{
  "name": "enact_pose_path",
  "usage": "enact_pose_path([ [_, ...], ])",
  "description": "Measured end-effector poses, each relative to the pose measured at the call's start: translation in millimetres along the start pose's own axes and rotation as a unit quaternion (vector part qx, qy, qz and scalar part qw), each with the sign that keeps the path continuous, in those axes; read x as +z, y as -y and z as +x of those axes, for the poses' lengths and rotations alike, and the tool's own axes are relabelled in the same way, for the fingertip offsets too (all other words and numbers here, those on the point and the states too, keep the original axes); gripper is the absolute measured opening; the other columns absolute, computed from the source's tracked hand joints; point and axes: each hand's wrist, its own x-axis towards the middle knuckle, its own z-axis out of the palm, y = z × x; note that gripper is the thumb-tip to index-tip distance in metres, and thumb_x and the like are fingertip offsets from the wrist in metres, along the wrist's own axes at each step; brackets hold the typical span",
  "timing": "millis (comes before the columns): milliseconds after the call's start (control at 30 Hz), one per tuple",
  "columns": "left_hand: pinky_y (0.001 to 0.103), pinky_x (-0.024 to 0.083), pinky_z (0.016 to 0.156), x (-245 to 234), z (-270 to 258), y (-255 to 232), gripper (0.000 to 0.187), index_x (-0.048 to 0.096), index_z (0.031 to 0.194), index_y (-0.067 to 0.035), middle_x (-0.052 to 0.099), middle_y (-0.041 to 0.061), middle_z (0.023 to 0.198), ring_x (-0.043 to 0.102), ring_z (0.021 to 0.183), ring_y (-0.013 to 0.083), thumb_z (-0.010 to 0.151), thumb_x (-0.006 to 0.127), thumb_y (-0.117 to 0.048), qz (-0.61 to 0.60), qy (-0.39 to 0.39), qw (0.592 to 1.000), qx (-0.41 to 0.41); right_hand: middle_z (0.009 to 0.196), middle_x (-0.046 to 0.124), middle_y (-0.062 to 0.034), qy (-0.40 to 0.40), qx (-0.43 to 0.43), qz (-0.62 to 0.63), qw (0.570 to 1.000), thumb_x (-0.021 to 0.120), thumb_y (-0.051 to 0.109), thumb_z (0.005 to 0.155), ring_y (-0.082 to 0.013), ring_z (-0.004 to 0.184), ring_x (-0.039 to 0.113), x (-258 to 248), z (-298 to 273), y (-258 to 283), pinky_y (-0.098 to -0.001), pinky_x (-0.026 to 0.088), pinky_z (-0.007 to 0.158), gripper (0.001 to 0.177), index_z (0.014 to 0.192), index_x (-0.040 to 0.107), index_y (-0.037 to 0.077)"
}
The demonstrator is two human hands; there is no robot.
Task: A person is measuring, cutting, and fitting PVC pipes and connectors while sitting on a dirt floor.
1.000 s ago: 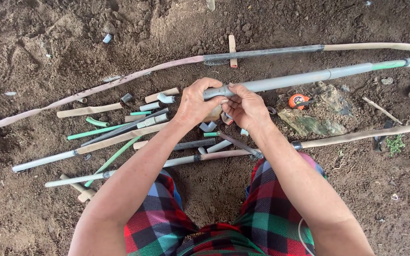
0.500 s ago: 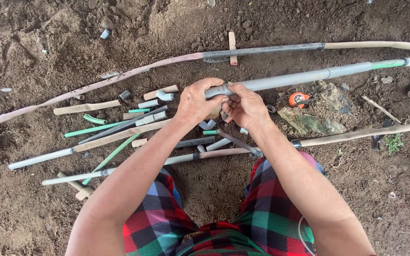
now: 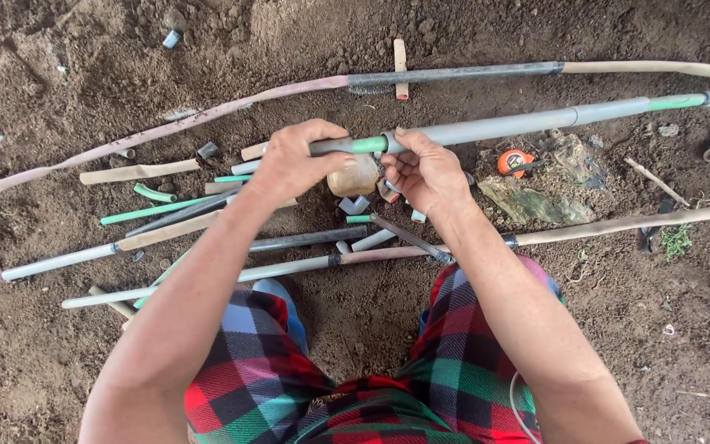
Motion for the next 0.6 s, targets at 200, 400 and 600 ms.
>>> enact_pose_path([
  [200, 0.044, 0.043, 0.099, -32.9, -15.8, -2.5, 0.032, 0.063, 0.112, -0.009, 0.066, 0.014, 0.109, 0.061, 0.106, 0.0290, 0.080, 0.071, -0.011, 0.025, 0.059, 0.994, -0.093, 0.067, 0.062, -0.0112, 0.000, 0.002, -0.020, 1.000, 0.072, 0.015, 0.077, -0.0182, 0.061, 0.066, 3.8, -7.9, 8.0, -0.0261, 0.060, 0.057, 0.023, 0.085, 0.057, -0.001],
  [400, 0.046, 0.043, 0.094, -22.4, -16.7, 23.4, 0.053, 0.054, 0.120, -0.004, 0.061, 0.020, 0.115, 0.058, 0.108, 0.0341, 0.074, 0.076, -0.018, 0.076, 0.033, 0.995, -0.049, 0.070, 0.061, -0.0115, -0.026, -0.014, -0.024, 0.999, 0.066, 0.012, 0.082, -0.0168, 0.059, 0.061, 15.2, -26.9, 6.7, -0.0248, 0.055, 0.054, 0.014, 0.087, 0.060, 0.000],
  [600, 0.032, 0.056, 0.089, 15.6, -3.3, 4.6, 0.067, 0.041, 0.131, -0.012, 0.056, 0.015, 0.126, 0.062, 0.106, 0.0254, 0.077, 0.079, -0.020, 0.057, -0.035, 0.993, 0.098, 0.073, 0.059, -0.0108, -0.010, -0.047, 0.003, 0.999, 0.060, 0.008, 0.088, -0.0180, 0.062, 0.058, 8.7, -16.6, 4.4, -0.0269, 0.049, 0.054, 0.005, 0.088, 0.061, 0.003],
])
